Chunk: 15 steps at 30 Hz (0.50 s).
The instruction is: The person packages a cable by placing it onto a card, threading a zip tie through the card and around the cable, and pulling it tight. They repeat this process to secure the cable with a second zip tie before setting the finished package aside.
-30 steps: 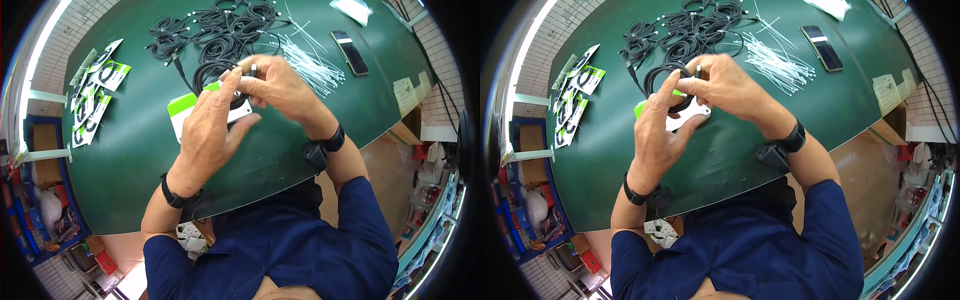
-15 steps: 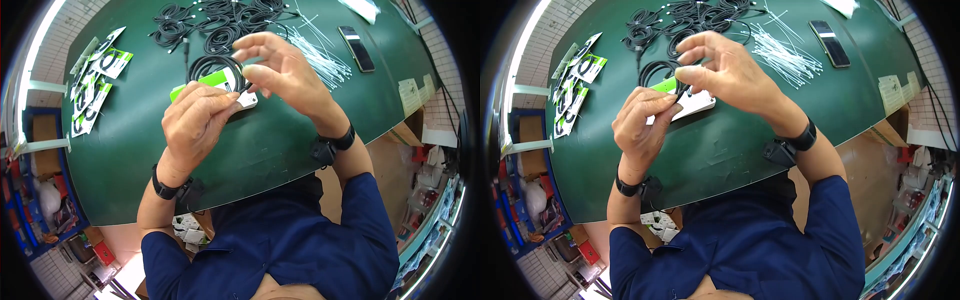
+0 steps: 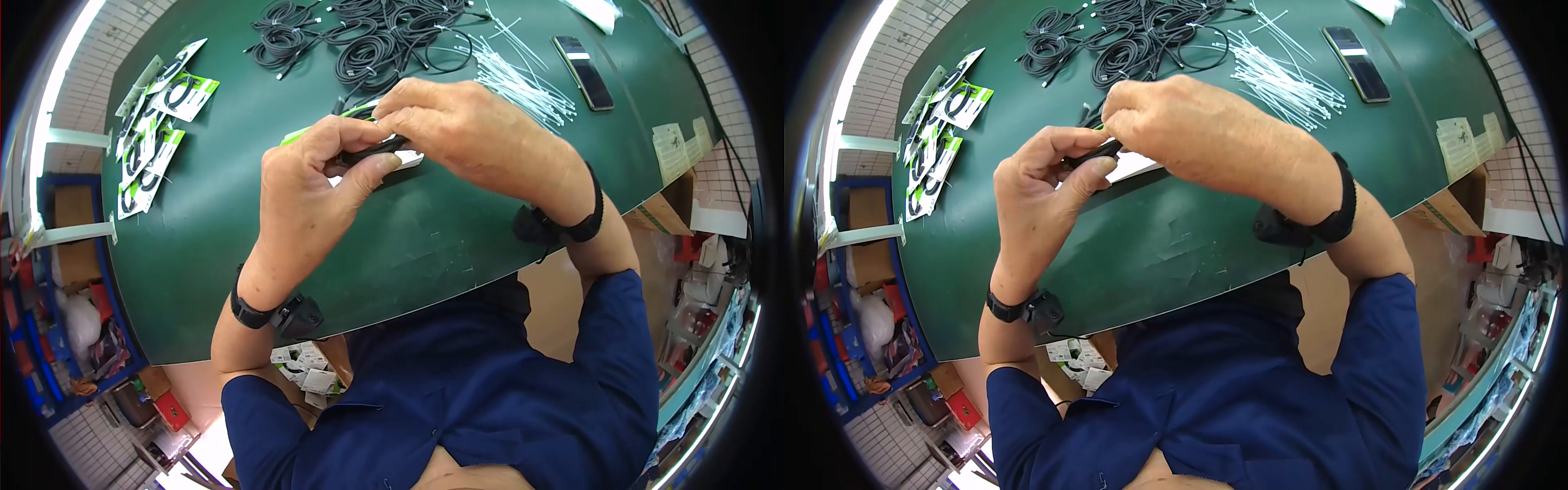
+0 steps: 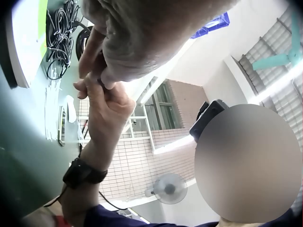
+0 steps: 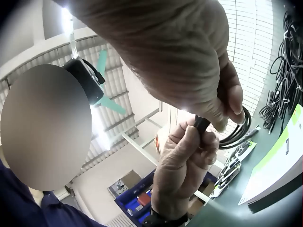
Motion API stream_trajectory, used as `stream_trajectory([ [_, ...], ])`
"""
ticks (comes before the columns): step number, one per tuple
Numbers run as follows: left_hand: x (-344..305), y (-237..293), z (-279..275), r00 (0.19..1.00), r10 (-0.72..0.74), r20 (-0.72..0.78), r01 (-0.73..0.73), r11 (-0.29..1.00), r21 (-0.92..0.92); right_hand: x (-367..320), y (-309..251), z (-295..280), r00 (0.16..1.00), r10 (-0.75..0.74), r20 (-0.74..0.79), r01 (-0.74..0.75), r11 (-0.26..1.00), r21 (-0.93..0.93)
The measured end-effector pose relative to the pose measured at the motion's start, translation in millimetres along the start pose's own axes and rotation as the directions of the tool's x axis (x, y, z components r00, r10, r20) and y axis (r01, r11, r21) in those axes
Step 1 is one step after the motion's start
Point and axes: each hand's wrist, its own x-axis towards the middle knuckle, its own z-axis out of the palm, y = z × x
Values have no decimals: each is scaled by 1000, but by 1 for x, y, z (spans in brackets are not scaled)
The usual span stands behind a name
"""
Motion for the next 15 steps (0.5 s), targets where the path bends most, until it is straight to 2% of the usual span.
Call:
stream_trajectory([
  [2, 0, 5, -3, 969, -240, 61, 245, 962, -118, -1, 1, -3, 998, -32, -49, 36, 997, 74],
  [7, 0, 3, -1, 982, -176, 72, 185, 971, -151, -4, -4, -16, 1000, 2, -27, 4, 974, 228],
  [11, 3, 8, -4, 979, -148, 138, 178, 953, -246, -6, -9, -19, 988, 114, 100, -142, 921, 363],
  [14, 5, 7, -2, 974, -146, 173, 190, 944, -271, -10, -6, -7, 999, 34, 18, -37, 991, 129],
  [15, 5, 7, -1, 971, -159, 181, 204, 941, -270, -11, -5, -5, 999, 43, 20, -46, 989, 140],
])
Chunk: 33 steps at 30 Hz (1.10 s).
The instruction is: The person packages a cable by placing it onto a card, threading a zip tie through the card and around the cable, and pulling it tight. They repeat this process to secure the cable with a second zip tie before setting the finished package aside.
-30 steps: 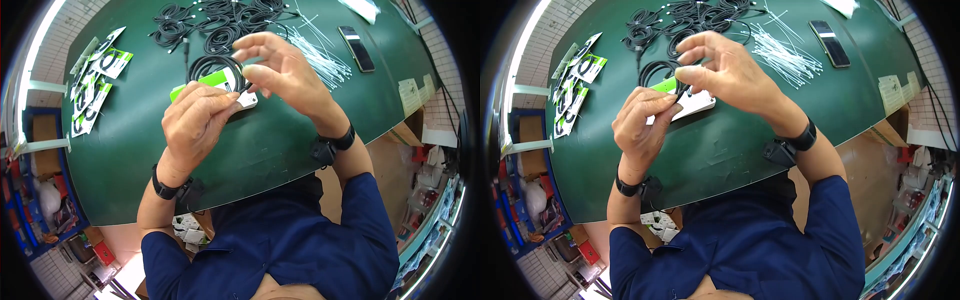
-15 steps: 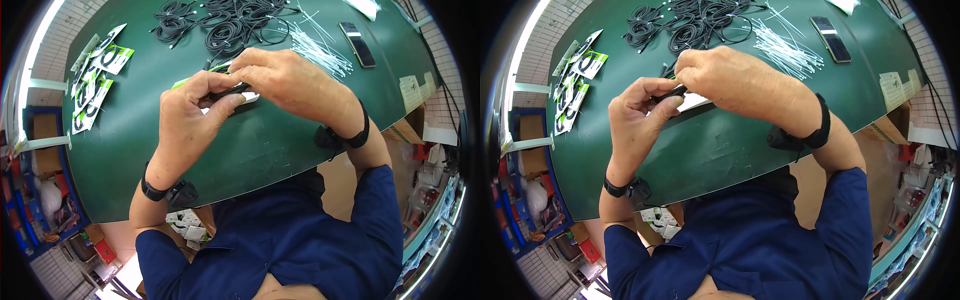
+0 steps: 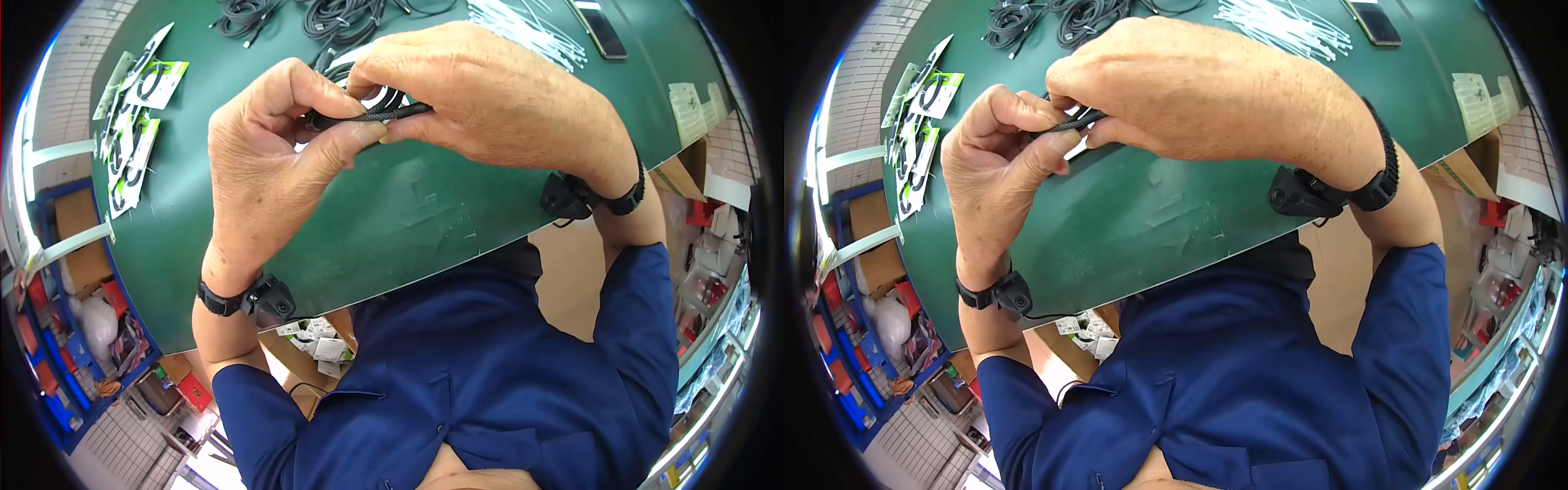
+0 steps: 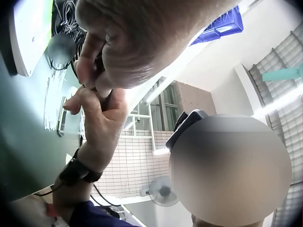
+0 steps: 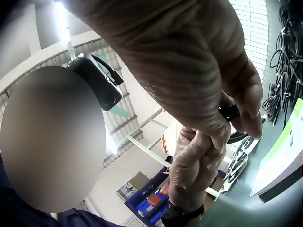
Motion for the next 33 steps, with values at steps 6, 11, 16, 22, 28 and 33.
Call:
stream_trajectory([
  [6, 2, -4, -5, 931, 295, 215, -354, 874, 333, -2, -6, -20, 990, 61, 130, -104, 928, 358],
  [11, -2, -5, 0, 867, 407, 288, -484, 824, 294, -5, -1, -28, 877, 144, 458, -400, 746, 532],
  [16, 1, -11, 1, 809, 459, 368, -578, 737, 351, -6, 14, -10, 970, -147, 194, 46, 893, 448],
  [22, 4, -17, -8, 729, 558, 397, -685, 586, 434, -14, 11, 8, 995, -41, 89, -1, 904, 428],
  [28, 7, -21, -17, 688, 560, 462, -726, 514, 458, -14, -2, -9, 928, 239, 288, -374, 608, 701],
  [33, 9, -22, -17, 685, 550, 477, -728, 512, 455, -11, 9, -3, 927, 222, 302, -374, 599, 707],
])
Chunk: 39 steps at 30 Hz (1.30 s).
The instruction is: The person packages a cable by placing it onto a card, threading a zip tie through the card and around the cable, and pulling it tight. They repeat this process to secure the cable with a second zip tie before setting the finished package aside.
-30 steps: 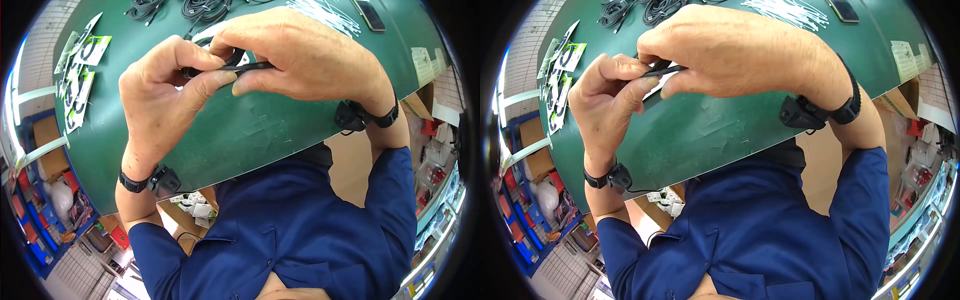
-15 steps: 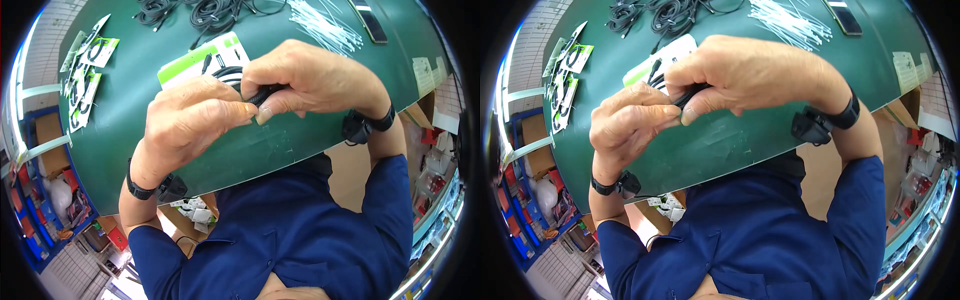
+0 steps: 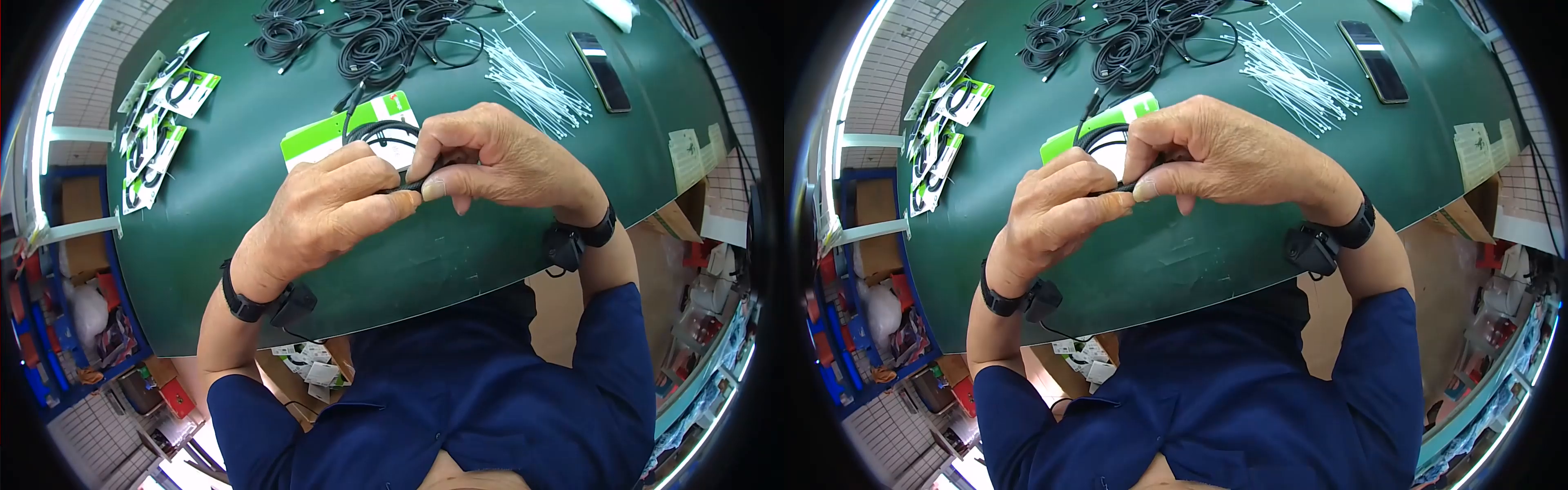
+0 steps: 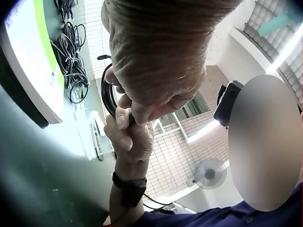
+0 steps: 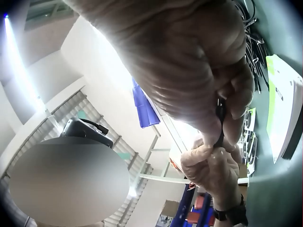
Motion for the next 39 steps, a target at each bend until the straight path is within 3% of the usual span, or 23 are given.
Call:
stream_trajectory([
  [3, 2, -5, -3, 1000, 12, -11, -12, 1000, -4, 4, 2, 1, 995, -80, -55, 82, 996, 31],
  [7, 0, -9, -9, 1000, -14, 19, 14, 1000, 15, 9, 1, 2, 989, -119, -83, 114, 991, -65],
  [11, -7, -19, -9, 998, 38, -40, -36, 999, 39, 13, 10, 6, 955, -253, -157, 223, 957, -184],
  [14, -16, -15, -7, 931, -140, -337, 191, 974, 123, 6, 8, -1, 947, -171, -274, 136, 981, -140],
  [15, -21, -16, -6, 936, -141, -323, 188, 975, 119, 6, 12, -2, 943, -169, -286, 137, 982, -130],
  [18, -39, -22, 1, 870, -479, -117, 493, 832, 255, 9, 26, -9, 876, -398, -274, 235, 846, -478],
  [19, -43, -24, 7, 871, -479, -113, 491, 834, 252, 11, 30, -10, 876, -394, -278, 230, 848, -477],
  [22, -49, -30, 18, 800, -600, 8, 524, 705, 478, 18, 45, -7, 816, -527, -239, 308, 745, -592],
  [26, -49, -36, 9, 756, -641, 129, 555, 734, 392, 16, 46, -6, 818, -525, -235, 302, 740, -601],
  [31, -49, -38, 3, 737, -656, 160, 579, 736, 352, 15, 46, -7, 822, -514, -246, 310, 766, -563],
  [35, -53, -43, -4, 777, -623, 93, 573, 761, 305, 11, 40, -5, 847, -426, -318, 252, 849, -465],
  [38, -51, -46, -7, 900, -436, 31, 408, 864, 297, 10, 37, -3, 848, -332, -413, 178, 913, -368],
  [39, -52, -44, -8, 898, -440, 18, 415, 859, 298, 11, 35, -2, 853, -335, -400, 182, 910, -373],
])
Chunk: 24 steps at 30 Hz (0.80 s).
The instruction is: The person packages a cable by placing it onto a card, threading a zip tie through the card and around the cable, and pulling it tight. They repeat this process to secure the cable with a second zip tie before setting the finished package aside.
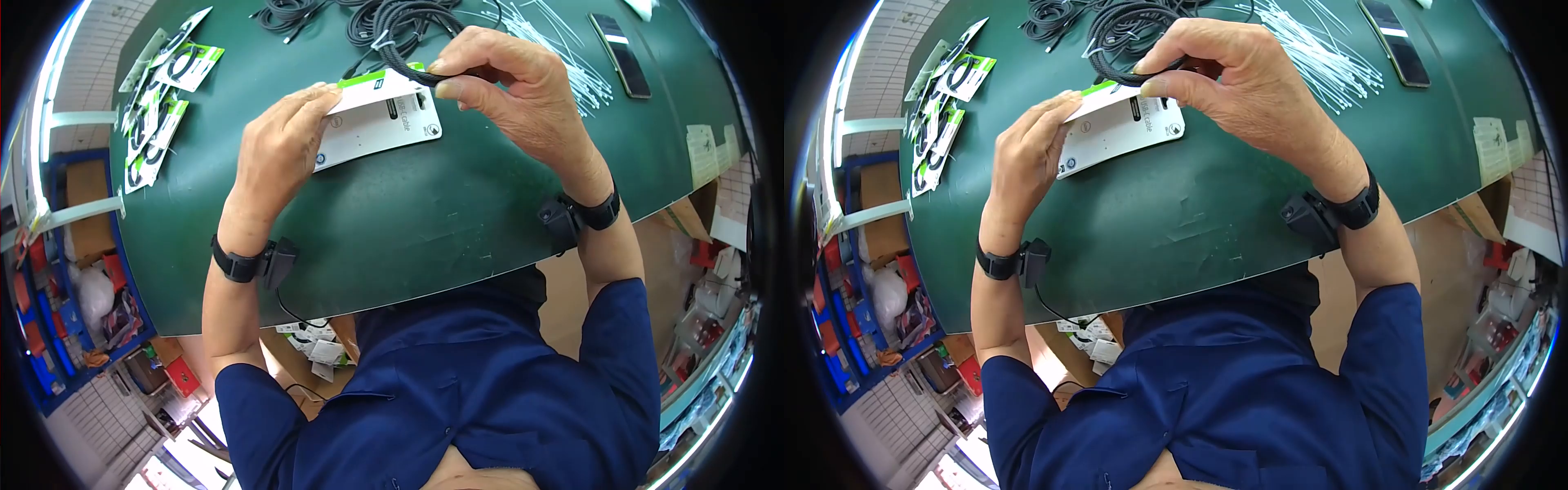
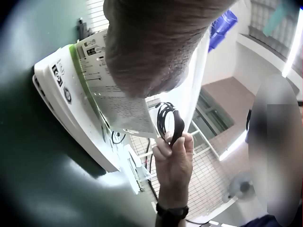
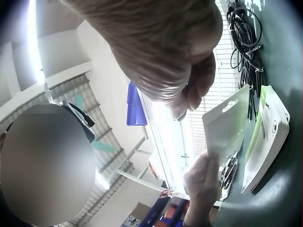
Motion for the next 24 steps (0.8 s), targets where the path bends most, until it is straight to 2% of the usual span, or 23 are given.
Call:
stream_trajectory([
  [3, -2, 29, -17, 953, 267, -143, -195, 902, 386, -2, -4, 3, 978, -183, -101, 186, 982, 19],
  [4, -6, 44, -22, 955, 256, -148, -185, 908, 375, -4, -7, 5, 981, -173, -89, 176, 984, 20],
  [6, -18, 76, -27, 964, 230, -131, -152, 886, 437, -5, -18, 8, 964, -247, -103, 249, 968, 13],
  [7, -24, 88, -22, 967, 215, -137, -138, 894, 426, -7, -23, 12, 953, -282, -108, 285, 958, 11],
  [10, -43, 115, -9, 998, 39, 42, -49, 961, 270, -19, -34, 34, 951, -308, 10, 308, 949, -69],
  [11, -47, 118, -6, 999, 25, 46, -36, 964, 263, -23, -35, 40, 943, -326, 61, 331, 937, -109],
  [15, -53, 114, 7, 995, -89, 33, 83, 986, 143, -40, -26, 57, 947, -303, 105, 319, 923, -216],
  [16, -53, 111, 10, 996, -81, -30, 83, 992, 91, -41, -24, 58, 946, -303, 112, 321, 923, -213],
  [18, -55, 106, 12, 985, -68, -156, 68, 998, -6, -38, -18, 61, 921, -390, 12, 381, 891, -248],
  [19, -56, 107, 12, 985, -70, -157, 70, 998, -4, -36, -15, 62, 901, -433, -41, 407, 873, -267],
  [22, -59, 110, 10, 873, 138, -469, -136, 990, 37, -28, -6, 65, 861, -498, -103, 459, 848, -265],
  [23, -63, 115, 9, 874, 137, -467, -136, 990, 37, -28, -5, 66, 839, -528, -133, 483, 834, -267],
  [24, -71, 124, 8, 940, -93, -328, 6, 966, -257, -29, -4, 67, 839, -527, -132, 483, 835, -265],
])
